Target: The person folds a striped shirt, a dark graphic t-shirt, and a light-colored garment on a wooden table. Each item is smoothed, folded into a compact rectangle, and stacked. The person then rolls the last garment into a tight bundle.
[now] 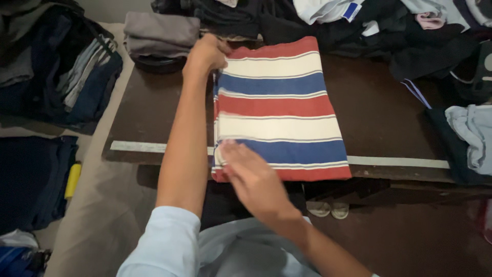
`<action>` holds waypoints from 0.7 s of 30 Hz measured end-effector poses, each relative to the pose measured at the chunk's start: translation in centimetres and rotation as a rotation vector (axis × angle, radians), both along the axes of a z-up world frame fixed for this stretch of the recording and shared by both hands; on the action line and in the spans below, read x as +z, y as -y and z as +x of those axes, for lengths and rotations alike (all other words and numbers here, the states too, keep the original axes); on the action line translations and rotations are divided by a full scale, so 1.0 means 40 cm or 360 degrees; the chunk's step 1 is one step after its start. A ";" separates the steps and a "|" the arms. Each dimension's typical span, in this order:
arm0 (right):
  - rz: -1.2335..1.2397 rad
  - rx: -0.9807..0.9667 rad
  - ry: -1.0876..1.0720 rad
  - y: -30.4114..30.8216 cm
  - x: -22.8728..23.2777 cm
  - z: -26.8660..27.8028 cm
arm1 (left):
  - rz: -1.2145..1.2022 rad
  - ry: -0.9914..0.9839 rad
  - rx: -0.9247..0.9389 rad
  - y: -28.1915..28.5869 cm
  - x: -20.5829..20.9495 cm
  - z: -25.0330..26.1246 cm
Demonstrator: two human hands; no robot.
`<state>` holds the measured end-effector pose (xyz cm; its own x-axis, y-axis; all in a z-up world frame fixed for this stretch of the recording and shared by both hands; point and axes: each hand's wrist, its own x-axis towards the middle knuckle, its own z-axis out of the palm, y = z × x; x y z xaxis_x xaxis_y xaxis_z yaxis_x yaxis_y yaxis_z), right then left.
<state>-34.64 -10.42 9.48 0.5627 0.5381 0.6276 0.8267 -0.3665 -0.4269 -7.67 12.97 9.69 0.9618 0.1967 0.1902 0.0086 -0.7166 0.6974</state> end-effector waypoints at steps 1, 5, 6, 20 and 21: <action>-0.0061 0.0023 0.0019 -0.022 -0.007 -0.001 | -0.0034 -0.0142 0.0064 -0.002 0.000 -0.011; 0.0060 -0.0011 -0.0063 -0.031 -0.015 -0.003 | -0.0054 0.0070 -0.0006 -0.009 0.003 -0.026; 0.0056 -0.0007 -0.0024 -0.024 -0.019 -0.009 | -0.0039 0.0116 0.0049 -0.016 -0.002 -0.028; -0.0127 -0.0012 0.0157 -0.065 -0.091 -0.019 | 0.0233 -0.0131 0.0145 -0.050 -0.113 0.039; -0.0149 -0.0020 0.0161 -0.066 -0.095 -0.020 | 0.0213 -0.0114 0.0149 -0.054 -0.129 0.046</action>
<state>-35.45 -7.80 5.69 0.5062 0.5901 0.6289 0.8588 -0.4115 -0.3052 -5.84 15.13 4.54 0.9526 0.2635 0.1524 0.1257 -0.7967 0.5912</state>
